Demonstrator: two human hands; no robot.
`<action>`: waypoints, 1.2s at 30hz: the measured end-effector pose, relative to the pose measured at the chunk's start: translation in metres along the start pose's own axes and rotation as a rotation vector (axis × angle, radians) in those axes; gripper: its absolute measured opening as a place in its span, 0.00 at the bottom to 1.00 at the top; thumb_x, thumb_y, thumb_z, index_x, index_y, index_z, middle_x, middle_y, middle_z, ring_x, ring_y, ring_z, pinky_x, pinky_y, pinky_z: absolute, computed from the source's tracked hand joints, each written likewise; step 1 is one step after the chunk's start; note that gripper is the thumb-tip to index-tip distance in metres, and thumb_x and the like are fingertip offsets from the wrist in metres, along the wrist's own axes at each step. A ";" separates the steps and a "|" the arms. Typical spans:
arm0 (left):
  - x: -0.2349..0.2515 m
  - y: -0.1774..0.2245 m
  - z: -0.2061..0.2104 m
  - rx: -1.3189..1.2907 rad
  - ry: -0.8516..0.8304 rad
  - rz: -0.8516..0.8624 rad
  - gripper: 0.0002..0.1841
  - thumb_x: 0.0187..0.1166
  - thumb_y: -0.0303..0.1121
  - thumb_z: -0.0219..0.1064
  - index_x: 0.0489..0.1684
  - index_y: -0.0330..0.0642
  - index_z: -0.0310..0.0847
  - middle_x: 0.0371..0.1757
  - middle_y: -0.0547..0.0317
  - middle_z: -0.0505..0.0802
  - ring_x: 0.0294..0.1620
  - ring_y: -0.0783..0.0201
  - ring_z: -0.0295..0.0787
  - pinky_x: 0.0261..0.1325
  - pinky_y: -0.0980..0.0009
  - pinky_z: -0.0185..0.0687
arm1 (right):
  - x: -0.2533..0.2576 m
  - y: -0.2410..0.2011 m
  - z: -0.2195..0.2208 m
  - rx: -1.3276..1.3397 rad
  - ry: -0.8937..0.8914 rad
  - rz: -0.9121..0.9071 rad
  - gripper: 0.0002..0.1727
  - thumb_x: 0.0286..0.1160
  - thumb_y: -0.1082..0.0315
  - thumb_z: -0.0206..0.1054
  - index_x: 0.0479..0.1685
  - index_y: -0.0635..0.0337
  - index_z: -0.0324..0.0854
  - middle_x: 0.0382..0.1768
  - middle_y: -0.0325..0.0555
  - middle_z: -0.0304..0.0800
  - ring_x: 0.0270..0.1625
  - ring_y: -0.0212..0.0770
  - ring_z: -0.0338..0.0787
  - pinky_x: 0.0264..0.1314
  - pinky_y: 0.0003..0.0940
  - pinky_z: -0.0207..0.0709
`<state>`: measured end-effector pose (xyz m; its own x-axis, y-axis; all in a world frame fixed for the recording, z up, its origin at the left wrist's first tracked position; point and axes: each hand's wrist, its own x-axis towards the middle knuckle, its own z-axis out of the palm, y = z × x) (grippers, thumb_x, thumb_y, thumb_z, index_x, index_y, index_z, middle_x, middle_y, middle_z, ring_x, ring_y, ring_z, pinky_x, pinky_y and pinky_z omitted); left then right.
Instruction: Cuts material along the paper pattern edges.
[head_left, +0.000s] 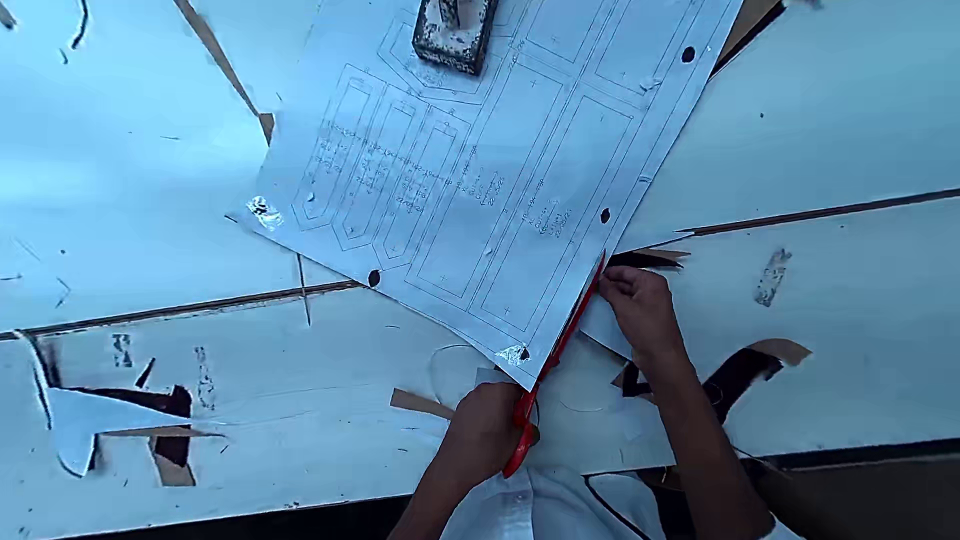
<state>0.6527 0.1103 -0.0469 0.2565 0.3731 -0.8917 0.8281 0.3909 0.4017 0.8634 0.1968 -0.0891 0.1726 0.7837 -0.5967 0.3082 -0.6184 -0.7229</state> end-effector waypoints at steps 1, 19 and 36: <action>0.000 0.002 -0.001 0.003 0.001 -0.001 0.14 0.74 0.37 0.72 0.49 0.38 0.91 0.45 0.47 0.95 0.52 0.48 0.92 0.60 0.44 0.82 | 0.000 0.000 0.000 0.020 -0.014 0.006 0.08 0.81 0.71 0.69 0.50 0.67 0.87 0.40 0.48 0.93 0.41 0.36 0.89 0.50 0.39 0.82; -0.006 0.002 0.006 0.008 0.102 0.029 0.14 0.71 0.38 0.72 0.45 0.37 0.92 0.40 0.49 0.96 0.47 0.50 0.93 0.55 0.47 0.85 | -0.004 0.001 -0.001 0.276 -0.052 0.022 0.05 0.80 0.75 0.68 0.47 0.65 0.86 0.34 0.40 0.90 0.37 0.25 0.86 0.44 0.24 0.80; 0.004 0.004 0.001 -0.007 0.043 -0.002 0.10 0.72 0.34 0.73 0.41 0.36 0.90 0.41 0.49 0.95 0.47 0.52 0.92 0.57 0.50 0.84 | -0.001 0.003 0.001 0.176 -0.017 0.025 0.06 0.79 0.71 0.70 0.46 0.64 0.88 0.35 0.41 0.92 0.37 0.27 0.87 0.45 0.29 0.81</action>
<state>0.6573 0.1128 -0.0488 0.2332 0.4082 -0.8826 0.8248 0.3977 0.4019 0.8628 0.1945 -0.0912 0.1620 0.7679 -0.6197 0.1358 -0.6394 -0.7568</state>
